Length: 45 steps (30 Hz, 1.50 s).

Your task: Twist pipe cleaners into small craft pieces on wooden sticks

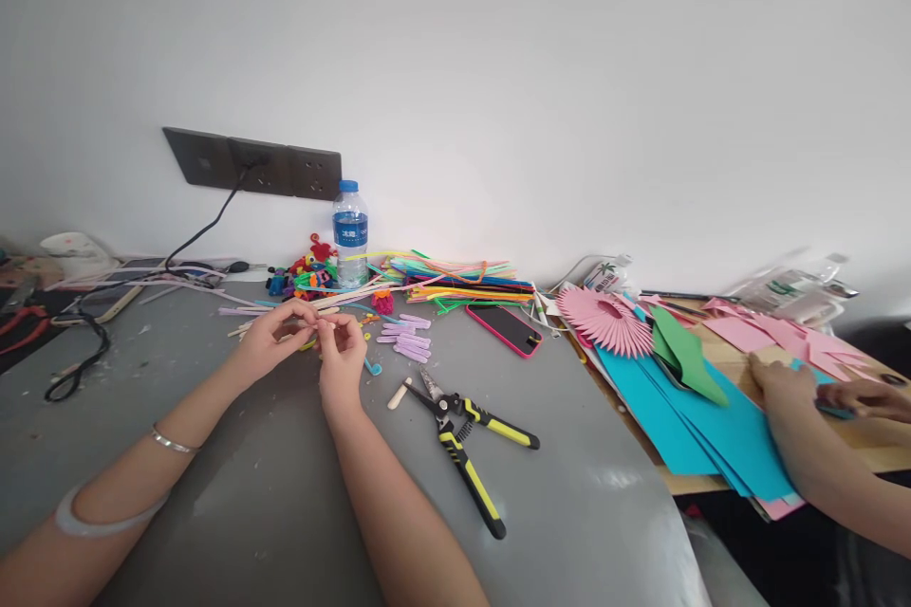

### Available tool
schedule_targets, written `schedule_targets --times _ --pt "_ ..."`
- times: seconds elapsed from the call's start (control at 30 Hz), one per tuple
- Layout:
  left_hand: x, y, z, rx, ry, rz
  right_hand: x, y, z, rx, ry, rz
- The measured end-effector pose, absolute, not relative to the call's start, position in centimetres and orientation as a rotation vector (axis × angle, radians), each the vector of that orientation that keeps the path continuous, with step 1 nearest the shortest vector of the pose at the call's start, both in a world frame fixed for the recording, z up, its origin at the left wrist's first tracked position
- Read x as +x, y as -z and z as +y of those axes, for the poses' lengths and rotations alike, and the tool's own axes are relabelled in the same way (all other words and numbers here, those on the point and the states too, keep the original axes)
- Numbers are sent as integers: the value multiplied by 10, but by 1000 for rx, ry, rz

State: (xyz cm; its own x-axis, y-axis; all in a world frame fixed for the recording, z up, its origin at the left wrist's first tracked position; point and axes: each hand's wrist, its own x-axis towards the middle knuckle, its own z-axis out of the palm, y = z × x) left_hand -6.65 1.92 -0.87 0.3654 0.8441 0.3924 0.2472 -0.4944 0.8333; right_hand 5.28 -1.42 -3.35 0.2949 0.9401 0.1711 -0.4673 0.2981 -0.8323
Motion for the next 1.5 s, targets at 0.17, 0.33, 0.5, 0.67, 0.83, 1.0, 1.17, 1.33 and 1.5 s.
schedule_targets --times 0.17,0.33,0.5,0.67,0.83,1.0,1.17,1.33,1.5 --pt "-66 10 20 1943 -1116 974 53 33 -15 -812 -1024 -761" --pt "-65 8 20 1906 -1182 1010 54 32 -15 -828 -1014 -775" --pt "-66 7 19 1880 -1267 1016 53 34 -14 -803 -1038 -772" --pt "-69 10 21 1837 -1278 1016 54 36 -13 -813 -1044 -745" --pt "-70 14 24 1935 -1248 1001 55 37 -13 -794 -1040 -730" --pt "-70 14 25 2007 -1259 995 55 38 -12 -774 -1054 -723" --pt "-70 13 24 2086 -1221 991 54 39 -12 -778 -1054 -714" --pt "-69 8 21 2070 -1222 1012 54 39 -12 -797 -1062 -772" --pt "-68 8 19 2007 -1202 1042 54 38 -13 -807 -1040 -755"
